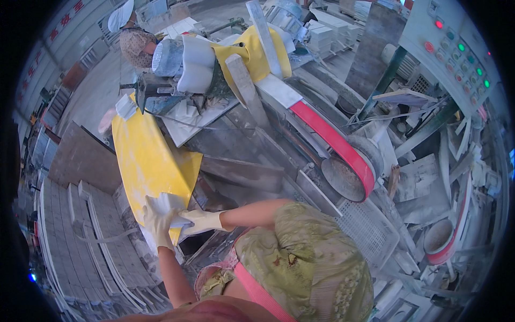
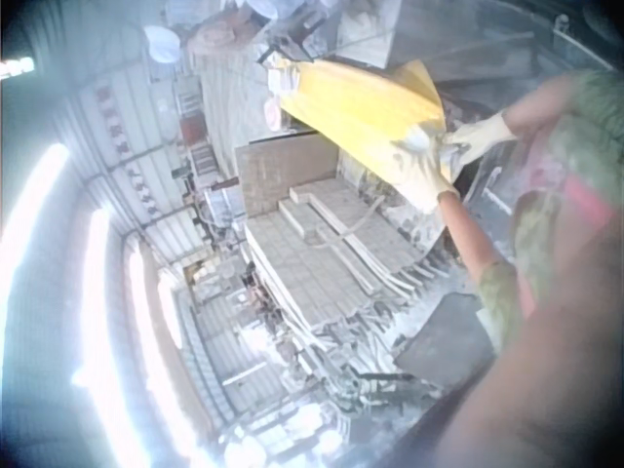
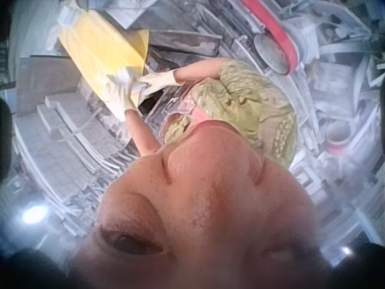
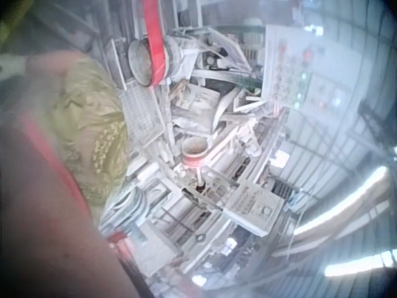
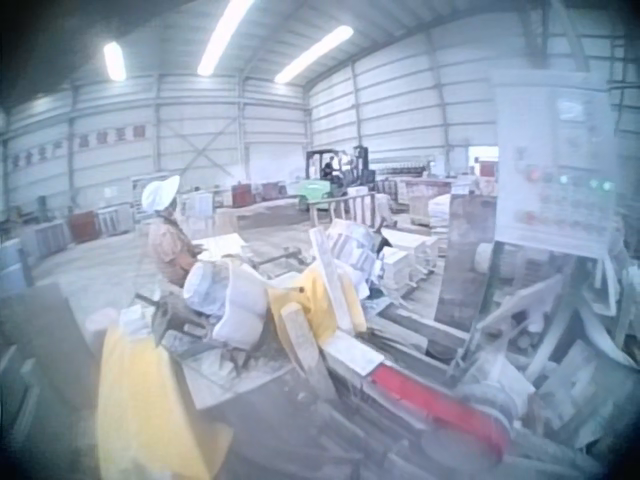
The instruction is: The person repeatedly picks up white rectangular stone pieces and rubs their edges against a rotating red polishing belt. They handle the pieces one at a time, turning them over to polish different sides, then place them into a stack of similar pieces.
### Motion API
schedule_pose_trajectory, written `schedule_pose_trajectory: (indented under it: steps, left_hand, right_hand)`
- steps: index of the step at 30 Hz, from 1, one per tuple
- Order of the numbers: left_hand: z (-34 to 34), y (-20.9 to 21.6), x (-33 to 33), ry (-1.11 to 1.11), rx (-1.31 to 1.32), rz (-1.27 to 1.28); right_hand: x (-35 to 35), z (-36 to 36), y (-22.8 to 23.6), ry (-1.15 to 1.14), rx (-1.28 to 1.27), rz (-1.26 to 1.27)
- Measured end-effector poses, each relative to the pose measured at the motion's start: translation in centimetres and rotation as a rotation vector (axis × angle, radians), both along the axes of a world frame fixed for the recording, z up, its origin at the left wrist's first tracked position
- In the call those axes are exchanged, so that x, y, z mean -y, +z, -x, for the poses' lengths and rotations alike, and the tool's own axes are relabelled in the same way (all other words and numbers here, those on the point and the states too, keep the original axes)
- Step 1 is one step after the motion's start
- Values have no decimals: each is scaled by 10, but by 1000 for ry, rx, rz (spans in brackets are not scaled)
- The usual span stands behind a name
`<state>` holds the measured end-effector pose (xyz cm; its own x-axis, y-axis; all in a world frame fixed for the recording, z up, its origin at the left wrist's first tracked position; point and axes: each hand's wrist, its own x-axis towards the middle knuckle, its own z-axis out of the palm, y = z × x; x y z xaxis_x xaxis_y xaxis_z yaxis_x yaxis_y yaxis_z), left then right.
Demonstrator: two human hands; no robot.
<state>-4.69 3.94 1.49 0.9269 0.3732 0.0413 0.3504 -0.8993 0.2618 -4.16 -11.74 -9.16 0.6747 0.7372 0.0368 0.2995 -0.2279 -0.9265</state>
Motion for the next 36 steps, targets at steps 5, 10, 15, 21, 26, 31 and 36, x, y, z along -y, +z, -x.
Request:
schedule_pose_trajectory:
  steps: [5, 10, 15, 21, 26, 31, 36]
  left_hand:
    - [4, -2, 0, -12, 78, -10]
    - [6, -1, -1, -1, 47, -35]
    - [9, 3, 2, -28, 65, 21]
    - [10, -8, 1, -24, 111, 20]
    - [9, -14, -4, -19, 101, 35]
    - [40, -41, 10, 327, 346, 121]
    - [46, -86, 42, 371, 873, 744]
  right_hand:
    - [8, 0, 6, -45, -66, -149]
    - [29, -31, 37, -274, -265, -243]
    - [34, -61, 88, -150, 738, 68]
    - [-9, -93, 113, 80, -28, 90]
    - [-36, -129, 97, 328, 63, 61]
    - [-33, -135, 90, 381, 3, 162]
    - [-26, -134, 88, 372, -203, 98]
